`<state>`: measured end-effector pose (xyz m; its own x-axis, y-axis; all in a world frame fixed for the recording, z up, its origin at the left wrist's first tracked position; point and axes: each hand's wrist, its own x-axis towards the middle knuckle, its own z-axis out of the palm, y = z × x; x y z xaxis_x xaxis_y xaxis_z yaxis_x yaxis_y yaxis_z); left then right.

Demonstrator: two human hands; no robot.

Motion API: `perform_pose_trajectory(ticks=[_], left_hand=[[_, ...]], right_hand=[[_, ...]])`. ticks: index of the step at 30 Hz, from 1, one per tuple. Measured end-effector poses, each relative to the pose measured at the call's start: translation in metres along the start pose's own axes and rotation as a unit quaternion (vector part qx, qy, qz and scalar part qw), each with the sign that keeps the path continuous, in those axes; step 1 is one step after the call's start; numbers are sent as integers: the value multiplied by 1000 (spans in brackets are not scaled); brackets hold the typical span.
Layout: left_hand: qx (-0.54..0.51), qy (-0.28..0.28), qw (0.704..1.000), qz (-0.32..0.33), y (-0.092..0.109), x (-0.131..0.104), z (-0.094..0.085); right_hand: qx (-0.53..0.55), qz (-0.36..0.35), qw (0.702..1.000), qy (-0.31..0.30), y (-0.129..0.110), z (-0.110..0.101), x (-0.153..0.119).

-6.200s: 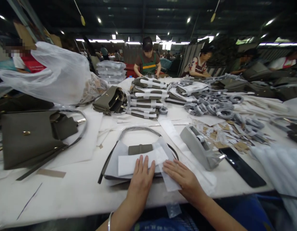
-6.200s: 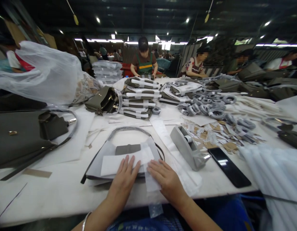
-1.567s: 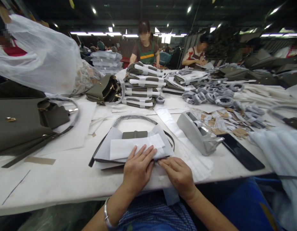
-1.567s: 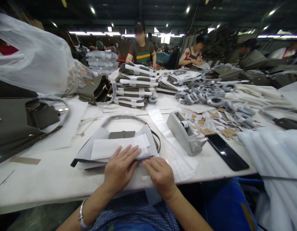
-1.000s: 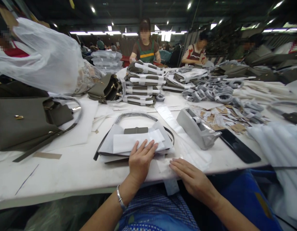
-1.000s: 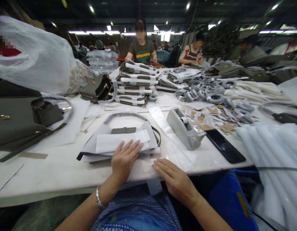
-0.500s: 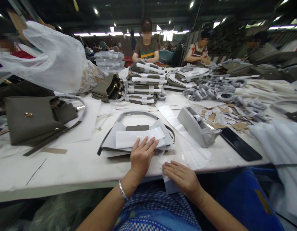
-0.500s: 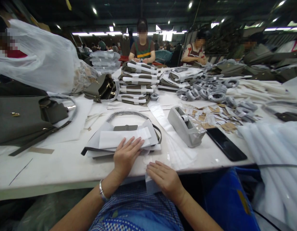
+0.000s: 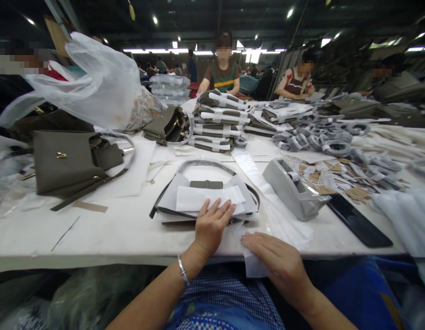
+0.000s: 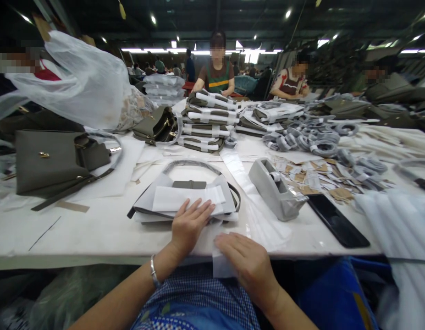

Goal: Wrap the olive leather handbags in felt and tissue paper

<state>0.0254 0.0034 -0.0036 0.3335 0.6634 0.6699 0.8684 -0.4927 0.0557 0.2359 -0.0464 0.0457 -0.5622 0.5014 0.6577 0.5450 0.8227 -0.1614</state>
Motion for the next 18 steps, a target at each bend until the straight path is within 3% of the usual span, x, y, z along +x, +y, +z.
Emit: perform_pose_trajectory(ticks=[4, 8, 14, 18], left_hand=[[-2, 7, 1000, 11, -1, -1, 0], [-7, 38, 999, 17, -1, -2, 2], [-25, 74, 997, 13, -1, -3, 9], [-25, 83, 996, 12, -2, -2, 11]], right_hand=[[20, 32, 999, -5, 31, 0, 39], [39, 65, 997, -33, 63, 19, 74], [81, 167, 978, -92, 90, 55, 95], [99, 239, 955, -146, 99, 66, 107]])
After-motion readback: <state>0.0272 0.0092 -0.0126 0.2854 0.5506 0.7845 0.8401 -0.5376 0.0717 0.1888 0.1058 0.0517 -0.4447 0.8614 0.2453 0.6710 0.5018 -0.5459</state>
